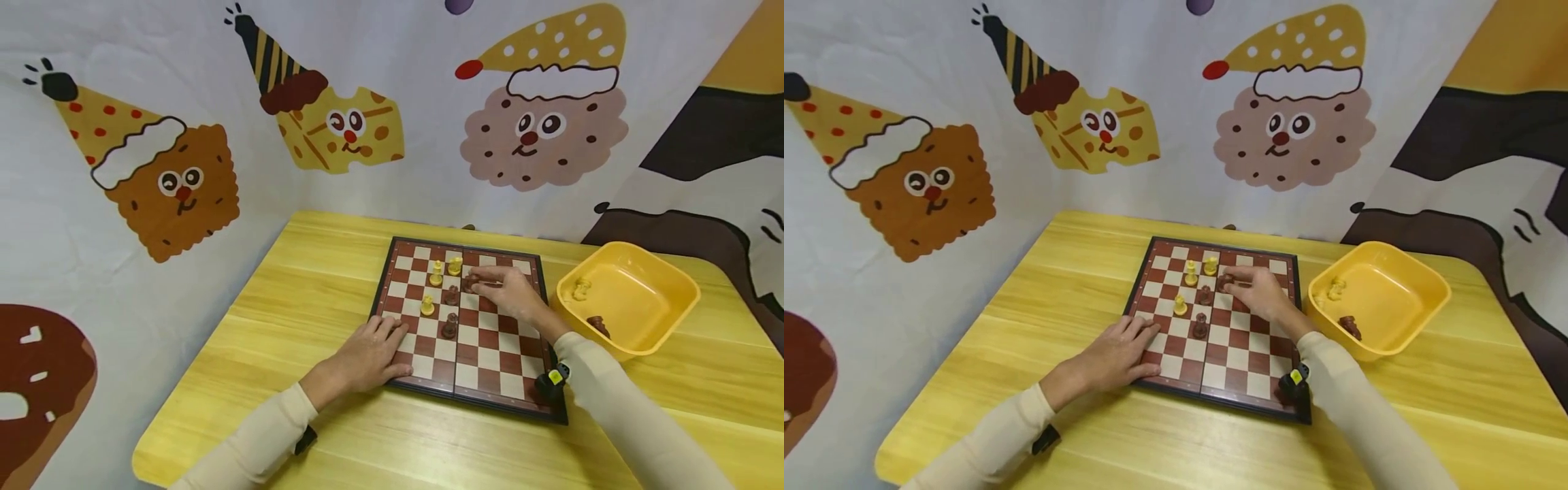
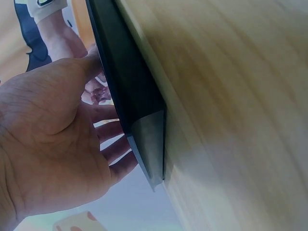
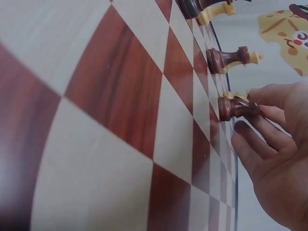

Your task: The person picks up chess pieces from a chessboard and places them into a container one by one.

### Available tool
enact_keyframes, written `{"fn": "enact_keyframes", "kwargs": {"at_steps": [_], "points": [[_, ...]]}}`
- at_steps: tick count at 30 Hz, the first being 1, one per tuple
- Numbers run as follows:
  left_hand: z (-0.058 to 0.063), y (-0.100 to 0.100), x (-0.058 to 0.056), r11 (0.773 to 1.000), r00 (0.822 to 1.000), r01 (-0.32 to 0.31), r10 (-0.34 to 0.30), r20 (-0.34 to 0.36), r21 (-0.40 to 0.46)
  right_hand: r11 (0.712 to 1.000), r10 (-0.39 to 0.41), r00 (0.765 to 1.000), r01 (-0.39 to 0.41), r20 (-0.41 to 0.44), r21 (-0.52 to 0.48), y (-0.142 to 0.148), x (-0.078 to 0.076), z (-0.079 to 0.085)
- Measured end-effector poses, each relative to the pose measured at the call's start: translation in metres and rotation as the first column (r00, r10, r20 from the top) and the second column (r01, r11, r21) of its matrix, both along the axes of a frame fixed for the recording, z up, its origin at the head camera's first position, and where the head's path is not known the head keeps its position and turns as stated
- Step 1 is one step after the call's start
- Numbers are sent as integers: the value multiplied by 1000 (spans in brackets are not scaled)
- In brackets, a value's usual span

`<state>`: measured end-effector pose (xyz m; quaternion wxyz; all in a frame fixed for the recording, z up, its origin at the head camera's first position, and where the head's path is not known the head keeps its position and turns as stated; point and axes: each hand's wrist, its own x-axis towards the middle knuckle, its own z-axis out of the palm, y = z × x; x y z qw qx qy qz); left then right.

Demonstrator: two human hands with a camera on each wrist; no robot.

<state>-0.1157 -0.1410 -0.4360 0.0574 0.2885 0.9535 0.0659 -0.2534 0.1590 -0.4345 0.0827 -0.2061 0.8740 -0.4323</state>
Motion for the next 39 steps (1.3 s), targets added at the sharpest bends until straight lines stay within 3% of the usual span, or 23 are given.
{"fn": "enact_keyframes", "kwargs": {"at_steps": [12, 22, 34, 39], "points": [[6, 0, -1, 1000, 999, -9, 10, 32, -23, 1000, -5, 1000, 5, -11, -24, -4, -10, -6], [4, 3, -3, 999, 999, -12, 13, 33, -32, 999, -49, 995, 48, -87, -20, -3, -8, -12], [10, 3, 6, 997, 992, -69, 73, 106, -41, 996, -33, 999, 30, -40, -84, -15, -7, -18], [10, 6, 3, 998, 995, -48, 51, 91, -39, 998, -48, 995, 44, -89, -44, -9, -5, -16]]}}
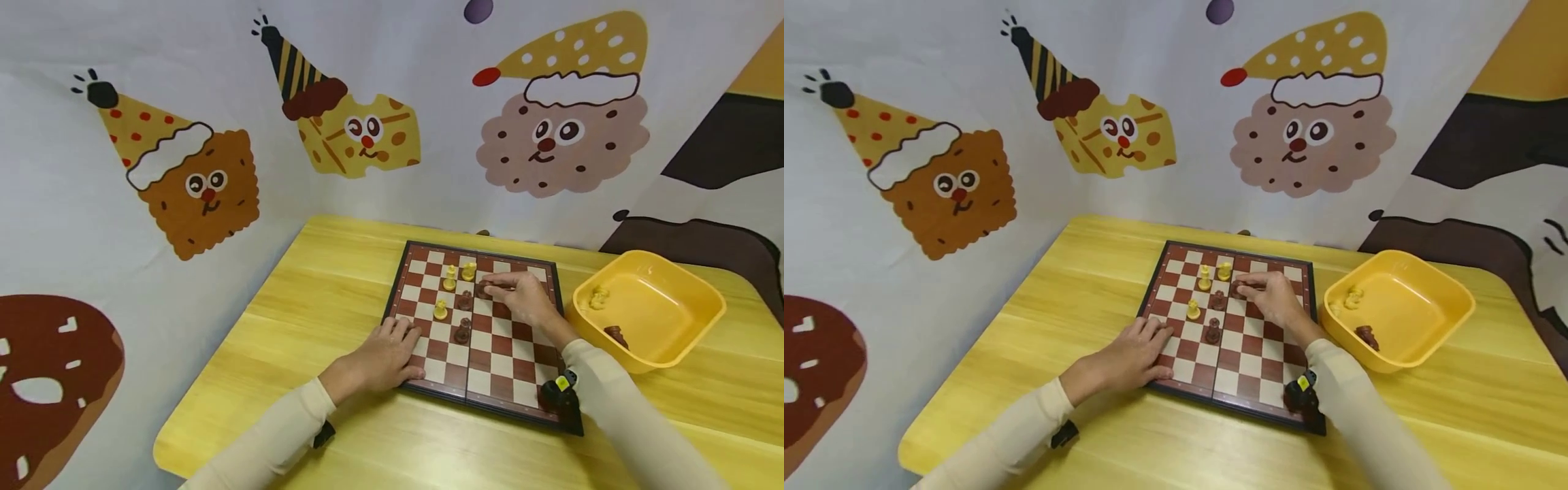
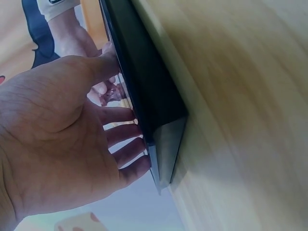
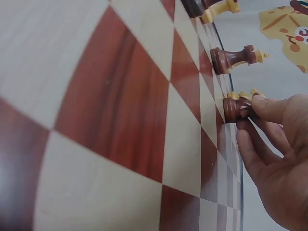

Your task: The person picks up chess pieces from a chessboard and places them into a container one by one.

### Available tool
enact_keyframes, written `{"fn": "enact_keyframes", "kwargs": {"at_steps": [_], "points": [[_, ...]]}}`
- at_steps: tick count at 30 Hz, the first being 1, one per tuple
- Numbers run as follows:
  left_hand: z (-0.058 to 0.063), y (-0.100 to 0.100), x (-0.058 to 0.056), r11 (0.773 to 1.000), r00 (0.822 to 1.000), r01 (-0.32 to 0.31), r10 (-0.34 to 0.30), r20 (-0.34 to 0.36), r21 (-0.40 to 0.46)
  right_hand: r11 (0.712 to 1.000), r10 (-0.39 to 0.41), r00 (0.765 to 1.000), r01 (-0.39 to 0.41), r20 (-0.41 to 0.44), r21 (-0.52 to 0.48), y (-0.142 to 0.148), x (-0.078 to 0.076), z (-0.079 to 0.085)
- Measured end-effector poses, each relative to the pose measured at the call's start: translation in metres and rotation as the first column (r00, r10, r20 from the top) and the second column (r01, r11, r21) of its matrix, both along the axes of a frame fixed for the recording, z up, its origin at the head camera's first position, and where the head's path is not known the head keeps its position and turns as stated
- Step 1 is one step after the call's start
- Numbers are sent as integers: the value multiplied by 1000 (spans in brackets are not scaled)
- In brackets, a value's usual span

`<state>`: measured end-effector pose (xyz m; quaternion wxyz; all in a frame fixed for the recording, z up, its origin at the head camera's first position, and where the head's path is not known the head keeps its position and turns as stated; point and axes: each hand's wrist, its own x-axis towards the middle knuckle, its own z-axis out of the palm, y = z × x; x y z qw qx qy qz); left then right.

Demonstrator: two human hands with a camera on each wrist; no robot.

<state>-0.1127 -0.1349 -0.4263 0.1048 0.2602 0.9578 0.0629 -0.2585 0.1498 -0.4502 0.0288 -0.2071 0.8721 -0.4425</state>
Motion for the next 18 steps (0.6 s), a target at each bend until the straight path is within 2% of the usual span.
{"fn": "enact_keyframes", "kwargs": {"at_steps": [3, 8, 18], "points": [[-2, 4, -2, 1000, 1000, 13, -13, 9, 10, 1000, 4, 1000, -4, 4, 13, 8, 2, 1], [0, 2, -2, 1000, 1000, -9, 8, 16, 21, 999, 32, 999, -33, 21, 24, 7, -3, 6], [4, 5, -7, 999, 999, 25, -24, -26, 29, 994, -96, 995, 95, -35, -54, 21, -6, 27]]}}
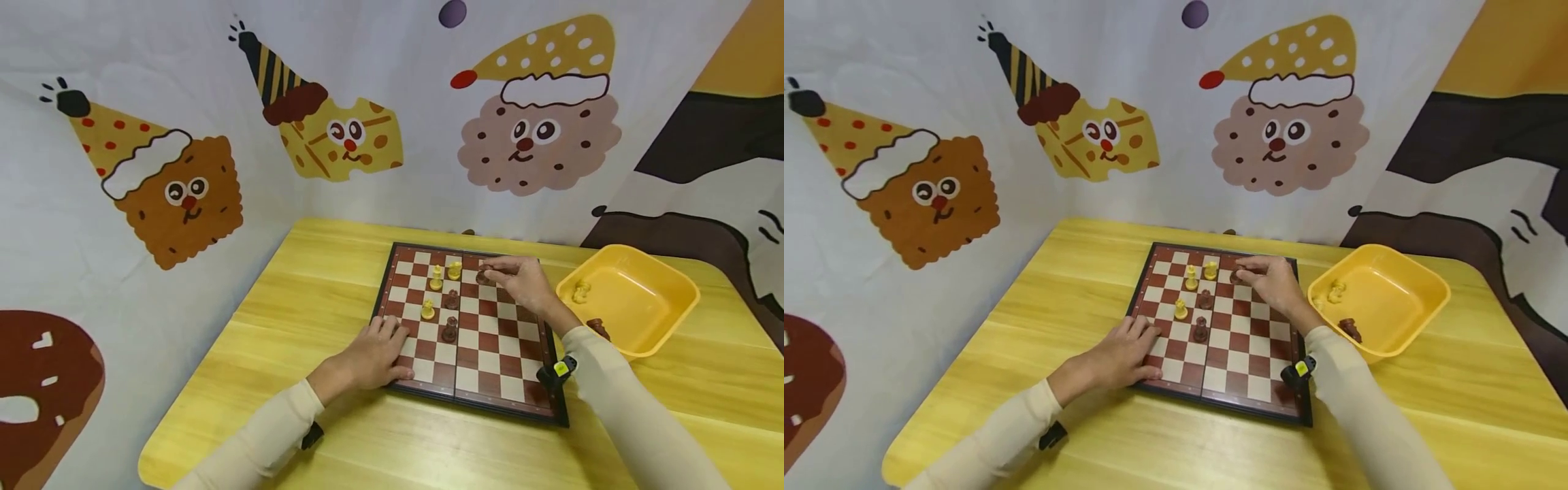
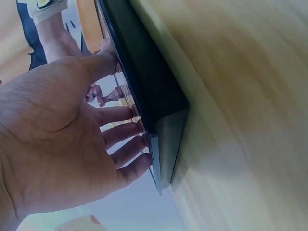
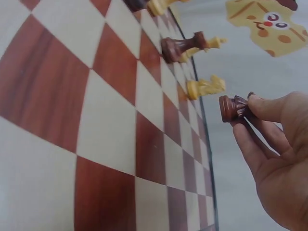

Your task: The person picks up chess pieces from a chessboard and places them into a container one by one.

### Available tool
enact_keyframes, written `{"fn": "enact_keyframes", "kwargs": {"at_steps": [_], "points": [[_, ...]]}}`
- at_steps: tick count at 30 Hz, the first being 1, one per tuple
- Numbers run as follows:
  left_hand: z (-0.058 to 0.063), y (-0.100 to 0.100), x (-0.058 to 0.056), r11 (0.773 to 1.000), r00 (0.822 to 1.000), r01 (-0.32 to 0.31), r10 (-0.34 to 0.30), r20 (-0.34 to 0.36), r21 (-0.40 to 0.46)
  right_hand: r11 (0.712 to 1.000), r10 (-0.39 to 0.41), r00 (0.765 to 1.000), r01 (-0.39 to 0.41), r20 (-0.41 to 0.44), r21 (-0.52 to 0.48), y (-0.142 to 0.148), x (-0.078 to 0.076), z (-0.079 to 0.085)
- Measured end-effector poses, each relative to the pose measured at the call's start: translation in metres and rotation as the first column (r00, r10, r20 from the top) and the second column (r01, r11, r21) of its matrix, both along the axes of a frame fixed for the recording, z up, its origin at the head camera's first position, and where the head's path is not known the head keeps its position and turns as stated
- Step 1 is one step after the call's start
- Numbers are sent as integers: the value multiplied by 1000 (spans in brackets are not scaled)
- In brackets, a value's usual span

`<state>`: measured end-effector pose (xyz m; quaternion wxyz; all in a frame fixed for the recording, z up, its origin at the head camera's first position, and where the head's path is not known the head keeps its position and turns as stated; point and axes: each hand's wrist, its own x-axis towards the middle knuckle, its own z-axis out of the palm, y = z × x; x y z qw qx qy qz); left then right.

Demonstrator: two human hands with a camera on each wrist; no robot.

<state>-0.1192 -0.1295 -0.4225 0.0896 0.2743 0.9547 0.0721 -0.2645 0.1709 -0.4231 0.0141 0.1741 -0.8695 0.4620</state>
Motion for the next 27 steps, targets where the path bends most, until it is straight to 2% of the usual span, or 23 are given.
{"fn": "enact_keyframes", "kwargs": {"at_steps": [4, 10, 17, 27], "points": [[-3, 0, 1, 1000, 1000, -2, 2, -8, 17, 999, -34, 999, 35, -13, 35, 8, 4, 4], [-6, -2, 1, 999, 1000, -7, 8, -25, 54, 997, -72, 996, 72, -52, -3, 22, 6, 13], [-6, -3, 0, 998, 999, 0, 2, -45, 56, 997, -80, 996, 79, -32, -23, 38, 8, 21], [-6, -4, 2, 1000, 999, -9, 9, -31, 28, 989, -146, 989, 146, -21, 21, 67, 13, 27]]}}
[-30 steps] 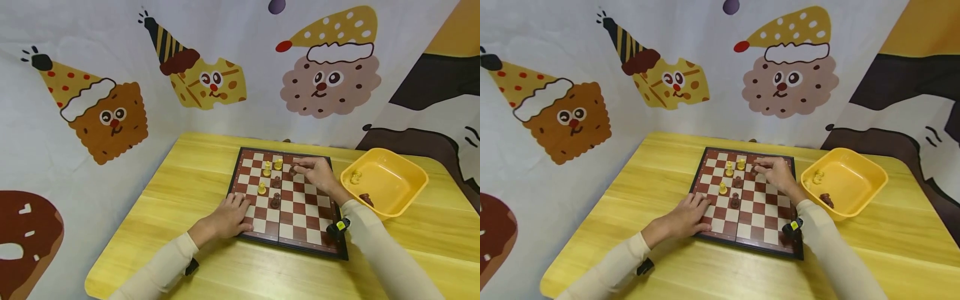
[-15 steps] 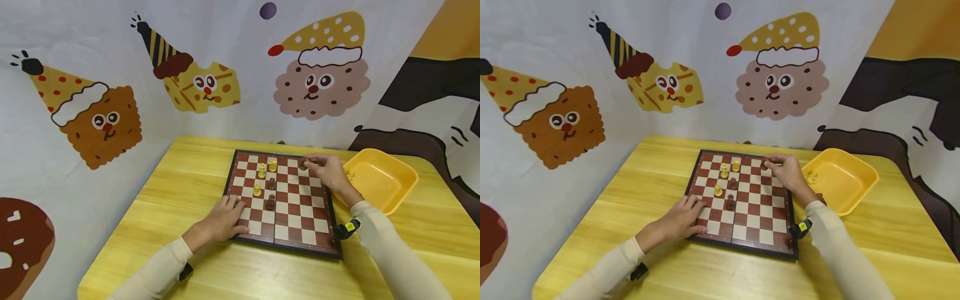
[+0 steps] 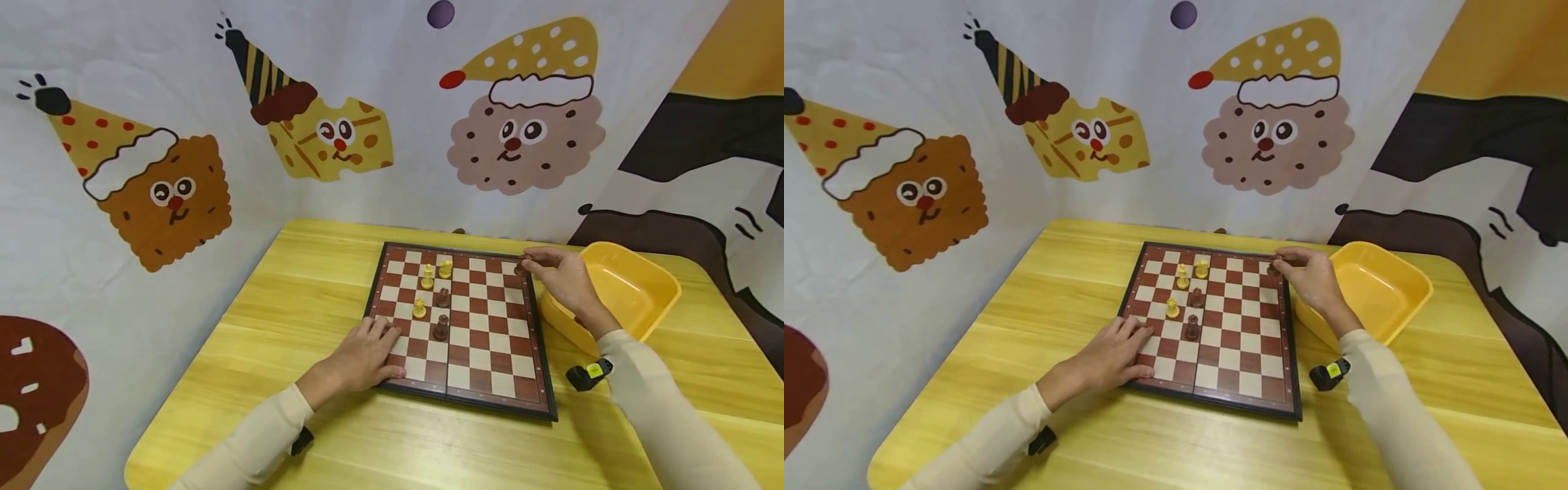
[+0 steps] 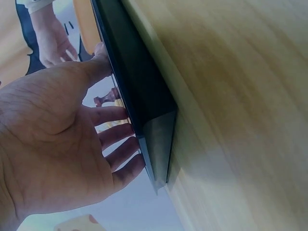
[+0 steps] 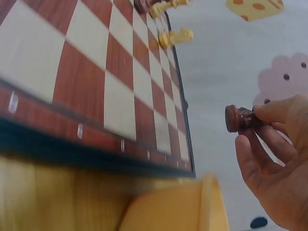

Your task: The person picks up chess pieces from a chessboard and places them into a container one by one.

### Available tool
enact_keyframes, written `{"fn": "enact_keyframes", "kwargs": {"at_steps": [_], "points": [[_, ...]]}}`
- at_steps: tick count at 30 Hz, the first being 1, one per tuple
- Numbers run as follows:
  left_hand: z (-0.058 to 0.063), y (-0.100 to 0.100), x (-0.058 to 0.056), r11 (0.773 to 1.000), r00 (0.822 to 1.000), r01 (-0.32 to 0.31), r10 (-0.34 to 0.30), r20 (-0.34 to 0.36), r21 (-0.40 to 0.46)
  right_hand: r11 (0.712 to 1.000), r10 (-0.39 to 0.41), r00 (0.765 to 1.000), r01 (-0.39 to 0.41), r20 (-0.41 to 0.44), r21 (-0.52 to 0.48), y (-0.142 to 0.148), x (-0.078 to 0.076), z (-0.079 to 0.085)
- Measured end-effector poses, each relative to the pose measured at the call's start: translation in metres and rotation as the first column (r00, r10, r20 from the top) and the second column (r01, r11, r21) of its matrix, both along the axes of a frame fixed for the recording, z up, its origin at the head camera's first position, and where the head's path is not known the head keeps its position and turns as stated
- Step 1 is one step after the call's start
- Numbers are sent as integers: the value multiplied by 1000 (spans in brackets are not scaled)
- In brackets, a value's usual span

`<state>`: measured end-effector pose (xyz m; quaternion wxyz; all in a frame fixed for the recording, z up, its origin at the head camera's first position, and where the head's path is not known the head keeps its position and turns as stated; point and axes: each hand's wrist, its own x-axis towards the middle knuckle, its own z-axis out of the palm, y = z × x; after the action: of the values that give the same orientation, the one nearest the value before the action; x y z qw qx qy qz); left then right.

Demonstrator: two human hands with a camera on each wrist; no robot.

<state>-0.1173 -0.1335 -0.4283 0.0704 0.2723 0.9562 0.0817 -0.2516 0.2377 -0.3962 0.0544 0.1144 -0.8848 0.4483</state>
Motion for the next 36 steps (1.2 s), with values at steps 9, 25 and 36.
{"fn": "enact_keyframes", "kwargs": {"at_steps": [9, 25, 36], "points": [[-2, -2, -2, 999, 1000, 21, -21, -19, 30, 996, -81, 996, 82, -25, 31, 50, 10, -1], [-8, -5, 0, 998, 998, 22, -19, -53, 56, 976, -189, 982, 187, 15, 114, 91, 5, -7], [-6, -4, -1, 999, 1000, -1, 2, -9, 42, 972, -181, 980, 166, 83, 167, 92, 4, -16]]}}
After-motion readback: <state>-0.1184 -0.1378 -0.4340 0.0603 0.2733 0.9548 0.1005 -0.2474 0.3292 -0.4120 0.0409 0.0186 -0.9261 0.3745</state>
